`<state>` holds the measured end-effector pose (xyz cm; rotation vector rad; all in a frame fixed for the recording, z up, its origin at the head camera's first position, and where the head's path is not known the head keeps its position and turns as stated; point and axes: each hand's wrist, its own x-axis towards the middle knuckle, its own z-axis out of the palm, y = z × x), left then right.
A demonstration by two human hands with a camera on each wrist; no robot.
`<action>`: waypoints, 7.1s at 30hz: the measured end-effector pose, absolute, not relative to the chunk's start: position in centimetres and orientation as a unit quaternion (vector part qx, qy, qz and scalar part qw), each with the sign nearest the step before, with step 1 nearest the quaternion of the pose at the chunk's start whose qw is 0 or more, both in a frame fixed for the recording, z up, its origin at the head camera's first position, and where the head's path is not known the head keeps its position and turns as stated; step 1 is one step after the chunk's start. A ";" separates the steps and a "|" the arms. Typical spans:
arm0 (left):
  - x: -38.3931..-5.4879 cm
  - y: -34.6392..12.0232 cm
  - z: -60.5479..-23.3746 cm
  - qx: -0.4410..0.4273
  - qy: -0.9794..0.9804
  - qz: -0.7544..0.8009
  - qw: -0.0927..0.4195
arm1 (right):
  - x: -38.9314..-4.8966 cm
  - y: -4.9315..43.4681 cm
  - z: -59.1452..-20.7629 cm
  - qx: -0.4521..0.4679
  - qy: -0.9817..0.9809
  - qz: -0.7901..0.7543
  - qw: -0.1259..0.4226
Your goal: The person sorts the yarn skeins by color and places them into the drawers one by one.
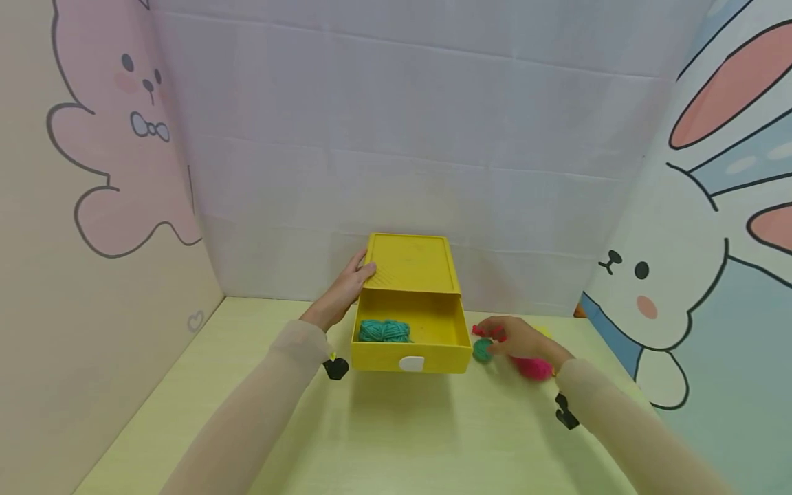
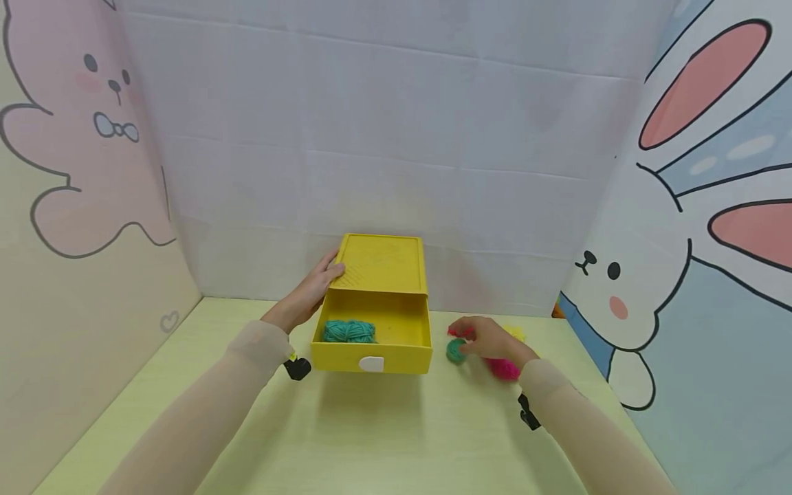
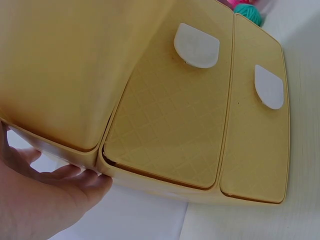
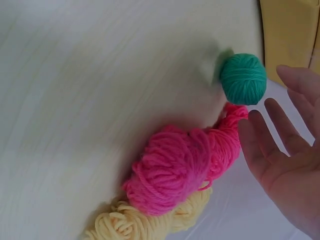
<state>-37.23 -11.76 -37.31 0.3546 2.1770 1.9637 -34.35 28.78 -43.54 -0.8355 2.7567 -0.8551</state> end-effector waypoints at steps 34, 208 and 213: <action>-37.5 -11.6 -37.3 0.112 0.735 0.663 0.088 | -34.2 28.1 -45.2 -0.249 0.935 -0.222 0.119; -37.5 -11.5 -37.6 0.107 0.744 0.655 0.084 | -21.5 20.3 -38.3 -0.182 0.697 -0.562 0.406; -37.5 -11.5 -37.5 0.105 0.742 0.657 0.082 | -21.5 18.7 -38.5 -0.191 0.644 -0.609 0.421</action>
